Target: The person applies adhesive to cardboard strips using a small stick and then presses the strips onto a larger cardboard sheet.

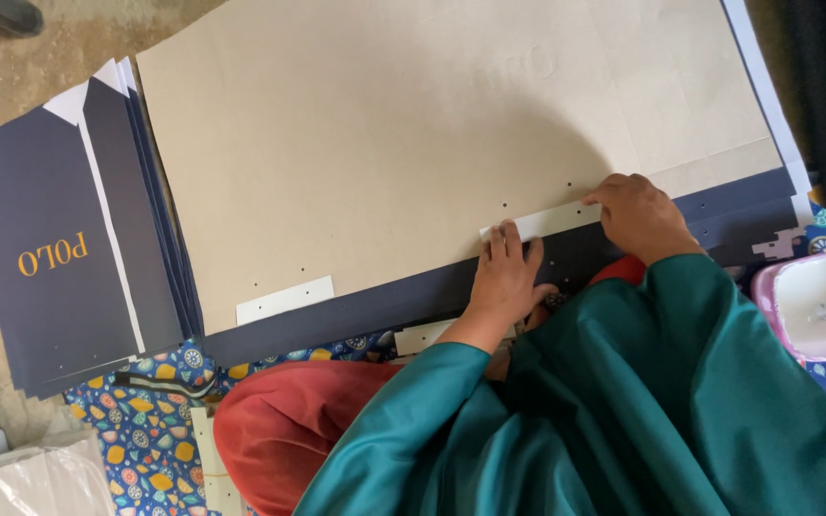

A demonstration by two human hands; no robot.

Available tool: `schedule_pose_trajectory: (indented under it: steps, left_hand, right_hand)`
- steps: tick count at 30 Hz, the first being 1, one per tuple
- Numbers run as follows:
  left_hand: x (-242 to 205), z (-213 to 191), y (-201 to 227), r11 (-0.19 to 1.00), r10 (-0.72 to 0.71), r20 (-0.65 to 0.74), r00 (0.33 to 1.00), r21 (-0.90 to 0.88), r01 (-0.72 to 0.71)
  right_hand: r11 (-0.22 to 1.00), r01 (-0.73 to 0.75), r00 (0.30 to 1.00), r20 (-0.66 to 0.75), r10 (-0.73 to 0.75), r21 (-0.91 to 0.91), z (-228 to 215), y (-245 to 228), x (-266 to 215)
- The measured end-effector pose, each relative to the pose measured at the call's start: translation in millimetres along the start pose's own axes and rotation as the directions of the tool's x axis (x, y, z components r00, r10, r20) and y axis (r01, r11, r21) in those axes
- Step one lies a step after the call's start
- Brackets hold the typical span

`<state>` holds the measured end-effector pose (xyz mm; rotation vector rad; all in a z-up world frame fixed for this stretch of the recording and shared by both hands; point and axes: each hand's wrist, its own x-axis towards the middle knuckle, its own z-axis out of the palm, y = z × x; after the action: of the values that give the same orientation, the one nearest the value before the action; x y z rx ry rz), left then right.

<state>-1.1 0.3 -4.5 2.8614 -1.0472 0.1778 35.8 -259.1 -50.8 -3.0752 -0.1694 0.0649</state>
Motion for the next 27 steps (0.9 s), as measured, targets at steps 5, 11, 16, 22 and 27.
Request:
schedule_pose_trajectory:
  steps: [5,11,16,22,27]
  left_hand:
    - [-3.9,8.9,2.2,0.999,-0.008,-0.038,0.999,0.047,0.01]
    - [-7.1,17.9,5.1,0.999,-0.024,-0.066,0.998,0.038,0.027]
    - [-9.0,20.9,5.3,0.999,-0.033,-0.077,0.996,-0.004,0.033]
    - [-5.2,9.0,7.3,0.998,-0.036,0.038,0.999,0.061,0.034]
    - [4.5,-18.5,8.7,0.991,-0.034,0.143,0.989,0.13,0.015]
  right_hand:
    - [0.999,0.007,1.0,0.031,-0.005,-0.046,-8.2,-7.6,0.1]
    - [0.998,0.068,0.962,0.266,-0.063,-0.012,-12.5,-27.7,5.9]
    - [1.0,0.026,0.956,0.291,-0.021,-0.014,-37.2,-64.1,-8.6]
    - [0.974,0.193,0.967,0.19,-0.169,-0.117,-45.0,-84.7,-18.4]
    - [0.972,0.207,0.941,0.296,-0.166,-0.115,-47.2,-86.0,-13.0]
